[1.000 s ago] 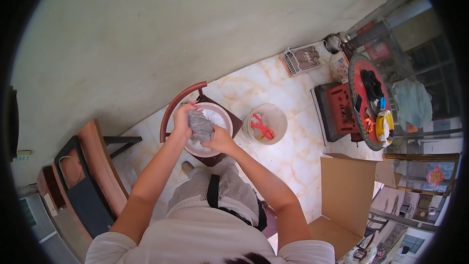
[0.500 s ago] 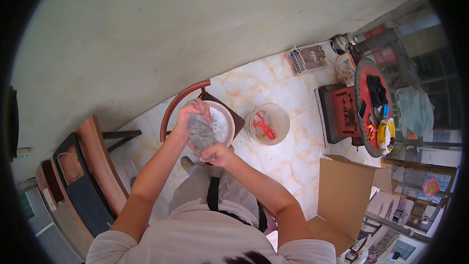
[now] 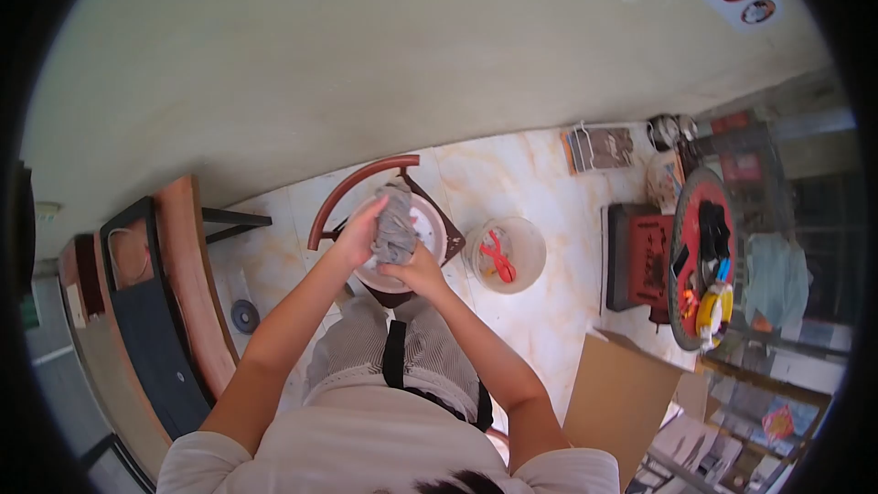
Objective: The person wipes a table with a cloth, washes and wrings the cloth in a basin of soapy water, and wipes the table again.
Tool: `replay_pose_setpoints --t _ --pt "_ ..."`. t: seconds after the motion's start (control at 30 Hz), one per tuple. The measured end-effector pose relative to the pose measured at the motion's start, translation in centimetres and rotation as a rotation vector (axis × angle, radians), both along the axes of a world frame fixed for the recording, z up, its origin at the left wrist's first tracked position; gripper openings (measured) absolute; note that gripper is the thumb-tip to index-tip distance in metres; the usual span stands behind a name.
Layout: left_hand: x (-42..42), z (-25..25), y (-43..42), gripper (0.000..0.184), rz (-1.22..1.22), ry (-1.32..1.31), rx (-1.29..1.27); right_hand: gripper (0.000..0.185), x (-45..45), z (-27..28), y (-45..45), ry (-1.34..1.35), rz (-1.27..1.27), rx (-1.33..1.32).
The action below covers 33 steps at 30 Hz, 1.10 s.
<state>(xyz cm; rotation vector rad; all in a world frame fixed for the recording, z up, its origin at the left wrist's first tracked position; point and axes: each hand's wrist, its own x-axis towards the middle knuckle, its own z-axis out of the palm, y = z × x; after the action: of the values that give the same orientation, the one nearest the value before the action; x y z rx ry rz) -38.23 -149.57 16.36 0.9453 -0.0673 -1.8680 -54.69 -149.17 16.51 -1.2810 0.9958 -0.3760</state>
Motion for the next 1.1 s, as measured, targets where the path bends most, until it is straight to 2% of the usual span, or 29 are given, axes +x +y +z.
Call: replay_pose_setpoints --t 0.03,0.07,0.17,0.2,0.3,0.43,0.57,0.6,0.7,0.73,0.87,0.97,1.03,1.1 --pt "-0.1 -0.4 0.6 0.050 -0.024 -0.056 -0.032 0.067 -0.2 -2.2 0.3 -0.054 -0.033 -0.133" --pt "-0.3 -0.9 1.1 0.050 -0.046 -0.134 -0.053 0.084 -0.9 -2.8 0.0 0.115 0.058 -0.099" --pt "-1.7 -0.6 2.7 0.052 0.127 -0.299 -0.003 0.093 -2.0 -3.3 0.2 0.114 0.153 -0.288" --pt "-2.2 -1.0 3.3 0.064 0.208 -0.344 0.000 0.096 -2.2 -1.8 0.2 -0.041 0.150 -0.175" --pt "-3.5 0.7 5.0 0.073 0.266 -0.434 -0.105 0.093 -3.2 -0.6 -0.5 -0.087 0.112 0.052" --pt "-5.7 2.1 8.9 0.079 0.320 -0.502 -0.131 0.077 -4.1 -1.8 -1.3 -0.239 0.271 0.067" --pt "-7.1 4.3 12.8 0.080 0.469 -0.547 -0.036 0.056 -3.7 -1.5 -0.3 -0.160 0.430 -0.055" --pt "-7.5 5.6 13.7 0.082 0.512 -0.506 0.011 0.052 -3.5 -1.8 0.2 -0.051 0.460 -0.102" --pt "-8.0 6.7 16.9 0.083 0.696 -0.408 -0.087 0.052 -2.0 -1.5 2.1 -0.065 0.493 -0.441" --pt "-7.9 6.7 18.1 0.084 0.724 -0.390 -0.152 0.047 -1.4 0.9 3.0 -0.072 0.505 -0.430" --pt "-7.8 7.5 23.3 0.086 0.982 -0.265 -0.248 0.057 1.1 3.1 6.5 -0.107 0.431 -0.369" --pt "-7.1 5.0 28.4 0.085 1.106 -0.191 -0.301 0.063 3.5 3.1 9.2 -0.002 0.465 -0.245" --pt "-6.9 2.8 32.3 0.077 1.162 -0.224 -0.293 0.066 5.0 5.2 11.7 -0.032 0.672 -0.371" --pt "-6.6 -0.8 36.5 0.065 1.260 0.086 -0.389 0.064 6.3 7.4 14.8 -0.040 0.848 -0.463"
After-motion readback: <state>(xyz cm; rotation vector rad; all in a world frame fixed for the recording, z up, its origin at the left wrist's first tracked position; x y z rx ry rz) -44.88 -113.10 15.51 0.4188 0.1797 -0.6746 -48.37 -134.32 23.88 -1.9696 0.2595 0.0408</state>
